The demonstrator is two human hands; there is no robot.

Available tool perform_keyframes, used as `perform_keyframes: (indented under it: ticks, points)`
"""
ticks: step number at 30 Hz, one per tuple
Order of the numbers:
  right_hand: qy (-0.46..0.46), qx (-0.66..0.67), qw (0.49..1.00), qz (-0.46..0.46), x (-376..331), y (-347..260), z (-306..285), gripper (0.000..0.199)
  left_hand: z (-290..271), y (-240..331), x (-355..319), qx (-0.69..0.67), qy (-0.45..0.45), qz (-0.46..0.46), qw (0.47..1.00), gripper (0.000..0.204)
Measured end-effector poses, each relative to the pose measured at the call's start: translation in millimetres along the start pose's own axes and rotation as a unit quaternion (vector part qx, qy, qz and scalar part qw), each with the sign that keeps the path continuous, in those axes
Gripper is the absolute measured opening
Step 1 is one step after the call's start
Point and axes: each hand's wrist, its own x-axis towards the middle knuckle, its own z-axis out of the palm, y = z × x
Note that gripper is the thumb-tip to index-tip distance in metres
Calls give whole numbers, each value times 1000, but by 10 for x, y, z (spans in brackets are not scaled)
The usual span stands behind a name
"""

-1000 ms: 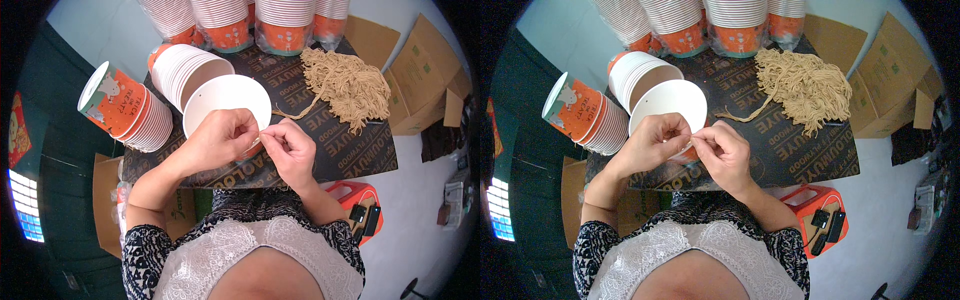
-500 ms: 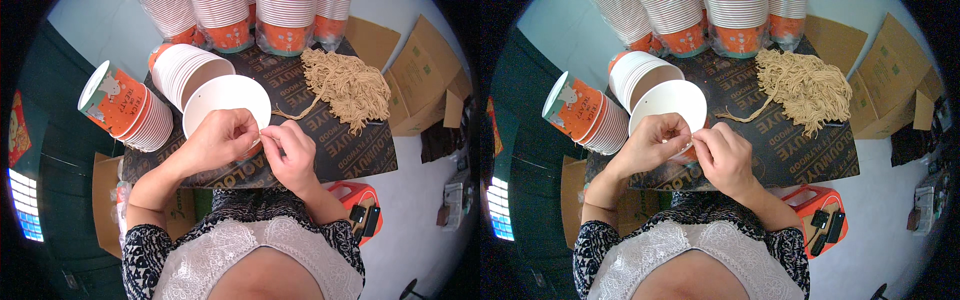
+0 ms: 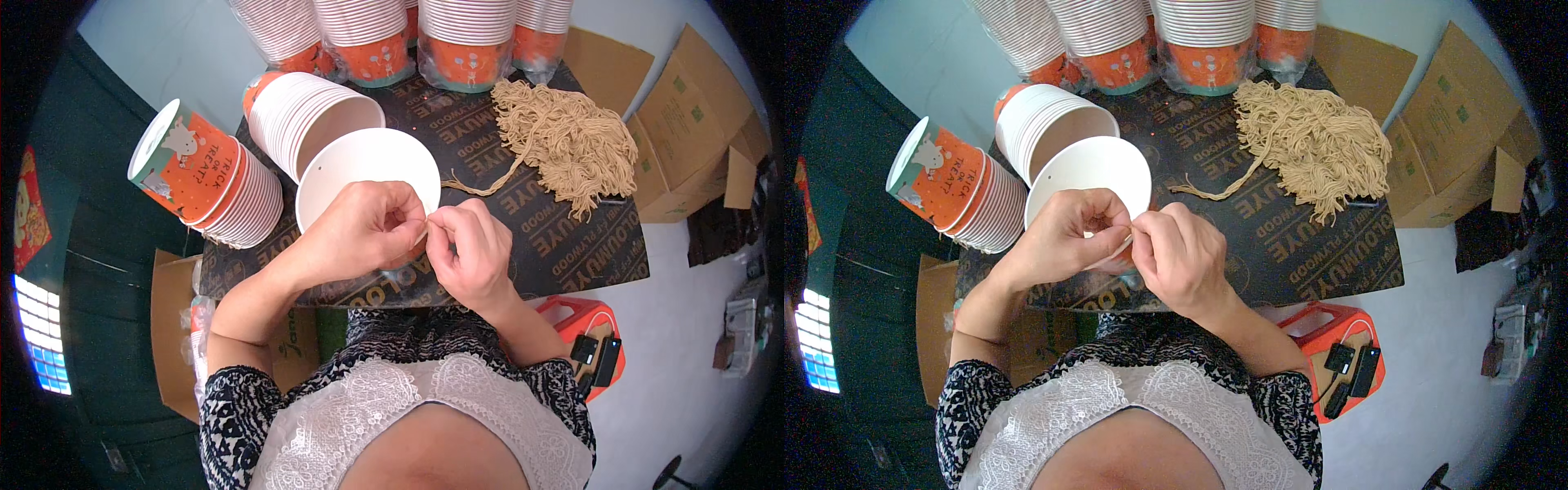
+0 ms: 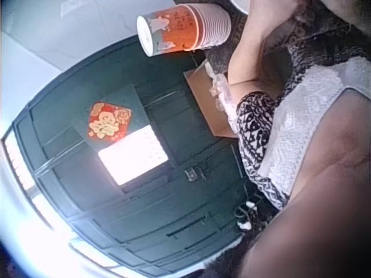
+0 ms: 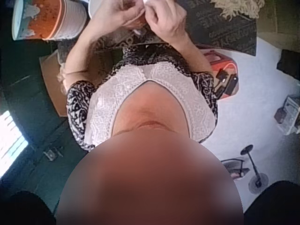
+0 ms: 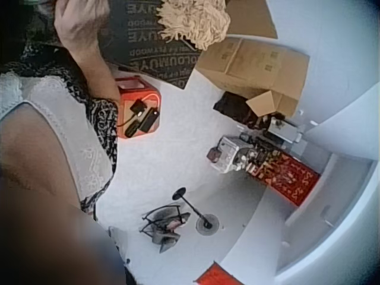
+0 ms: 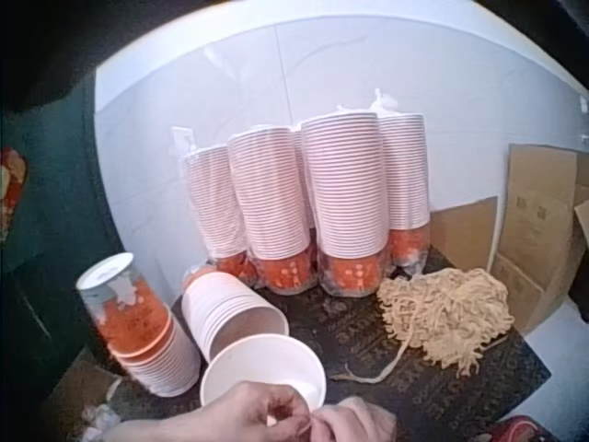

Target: Threading and tying elastic strings through holes in paper buckets for packaging.

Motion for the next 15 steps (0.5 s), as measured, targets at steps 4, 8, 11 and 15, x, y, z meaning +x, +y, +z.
perform_keyframes:
  ticks: [4, 8, 11, 15]
  points:
    - [25, 36, 999, 2, -43, 34, 67, 24, -2, -87, 11, -67, 8, 6, 998, 7]
    - [29, 53, 998, 10, -56, 41, 80, 24, -46, -75, 42, -71, -1, -9, 997, 6]
    - [30, 59, 998, 10, -55, 37, 85, 24, -58, -89, 46, -100, -26, -8, 995, 5]
    - [30, 64, 998, 9, -53, 37, 84, 25, -66, -96, 49, -87, -41, -6, 995, 6]
